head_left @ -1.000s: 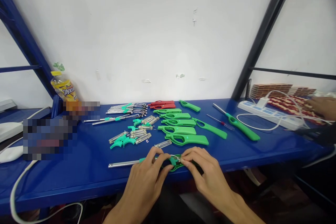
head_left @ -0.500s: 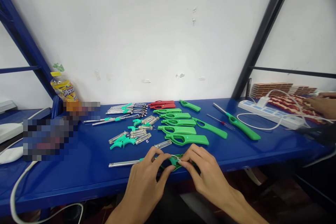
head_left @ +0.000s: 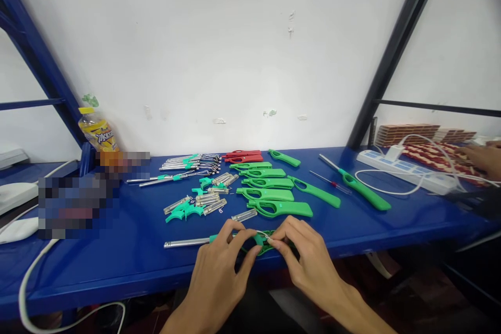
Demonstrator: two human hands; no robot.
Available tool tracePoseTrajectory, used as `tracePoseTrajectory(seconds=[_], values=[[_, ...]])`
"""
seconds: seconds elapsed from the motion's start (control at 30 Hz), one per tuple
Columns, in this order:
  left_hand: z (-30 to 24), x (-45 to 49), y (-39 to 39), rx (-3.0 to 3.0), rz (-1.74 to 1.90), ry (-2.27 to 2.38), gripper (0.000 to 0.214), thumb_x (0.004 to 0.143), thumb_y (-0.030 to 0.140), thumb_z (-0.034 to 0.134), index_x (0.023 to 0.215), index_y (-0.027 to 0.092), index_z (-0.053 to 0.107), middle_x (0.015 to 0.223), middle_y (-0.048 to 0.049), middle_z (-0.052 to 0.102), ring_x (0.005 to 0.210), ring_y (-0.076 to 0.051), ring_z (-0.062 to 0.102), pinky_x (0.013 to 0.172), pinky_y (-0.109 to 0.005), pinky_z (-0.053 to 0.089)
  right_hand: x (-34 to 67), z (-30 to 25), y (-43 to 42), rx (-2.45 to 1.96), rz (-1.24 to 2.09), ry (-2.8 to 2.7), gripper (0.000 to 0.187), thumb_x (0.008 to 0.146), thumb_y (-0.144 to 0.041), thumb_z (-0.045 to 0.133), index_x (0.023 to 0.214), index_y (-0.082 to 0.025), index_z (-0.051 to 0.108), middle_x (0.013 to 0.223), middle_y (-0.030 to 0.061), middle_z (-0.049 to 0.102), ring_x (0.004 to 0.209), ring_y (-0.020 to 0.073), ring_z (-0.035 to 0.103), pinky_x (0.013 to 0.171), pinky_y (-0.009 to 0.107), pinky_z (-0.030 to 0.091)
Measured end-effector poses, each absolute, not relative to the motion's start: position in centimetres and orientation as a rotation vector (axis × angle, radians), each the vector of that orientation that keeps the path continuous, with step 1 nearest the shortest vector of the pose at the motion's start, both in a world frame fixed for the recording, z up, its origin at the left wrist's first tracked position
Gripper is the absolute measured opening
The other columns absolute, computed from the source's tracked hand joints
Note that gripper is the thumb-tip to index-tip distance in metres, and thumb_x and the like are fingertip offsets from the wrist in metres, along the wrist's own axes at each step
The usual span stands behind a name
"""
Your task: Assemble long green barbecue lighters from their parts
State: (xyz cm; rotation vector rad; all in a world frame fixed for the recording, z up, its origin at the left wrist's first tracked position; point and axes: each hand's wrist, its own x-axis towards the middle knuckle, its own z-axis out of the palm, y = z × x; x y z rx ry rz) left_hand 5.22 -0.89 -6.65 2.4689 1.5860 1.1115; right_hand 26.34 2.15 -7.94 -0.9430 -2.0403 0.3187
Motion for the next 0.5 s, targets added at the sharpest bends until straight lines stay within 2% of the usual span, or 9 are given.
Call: tracePoseTrajectory(seconds=[0.07, 0.2, 0.37, 0.5], values=[[-6.82, 5.26, -0.81, 2.491, 1.125, 1.587, 0.022, 0.107, 0.032, 0.049, 0.119, 0.029, 0.068, 0.11, -0.0039, 0.067, 0.076, -0.02, 0.074, 0.06, -0.03, 0.055, 26.33, -7.94, 2.15, -0.939, 0.319, -2.033, 0.021, 0.108, -0.02, 0.052, 0.089, -0.023, 0.06, 0.086, 0.001, 0.064, 0.08, 0.0197, 0.058, 0.073, 0.034, 0.039], [-6.94, 5.38, -0.72, 2.518, 1.122, 1.595, 0.025, 0.109, 0.034, 0.046, 0.12, 0.029, 0.068, 0.111, -0.0041, 0.066, 0.07, -0.018, 0.072, 0.054, -0.029, 0.054, 26.26, -7.97, 2.03, -0.936, 0.286, -2.038, 0.021, 0.109, -0.02, 0.051, 0.089, -0.023, 0.06, 0.086, 0.001, 0.063, 0.079, 0.0196, 0.058, 0.072, 0.034, 0.038], [-6.78, 5.45, -0.73, 2.456, 1.106, 1.599, 0.021, 0.107, 0.033, 0.05, 0.115, 0.028, 0.069, 0.107, -0.0029, 0.065, 0.073, -0.017, 0.072, 0.058, -0.028, 0.055, 26.22, -8.21, 2.04, -0.925, 0.23, -2.065, 0.022, 0.109, -0.018, 0.047, 0.092, -0.023, 0.06, 0.088, 0.0029, 0.064, 0.08, 0.0212, 0.056, 0.073, 0.036, 0.04], [-7.02, 5.48, -0.79, 2.463, 1.132, 1.593, 0.021, 0.108, 0.034, 0.049, 0.116, 0.028, 0.068, 0.107, -0.0027, 0.065, 0.069, -0.017, 0.071, 0.054, -0.027, 0.052, 26.31, -8.03, 2.09, -0.881, 0.213, -2.099, 0.021, 0.108, -0.016, 0.048, 0.095, -0.023, 0.063, 0.09, 0.0029, 0.065, 0.082, 0.0207, 0.058, 0.076, 0.036, 0.043]])
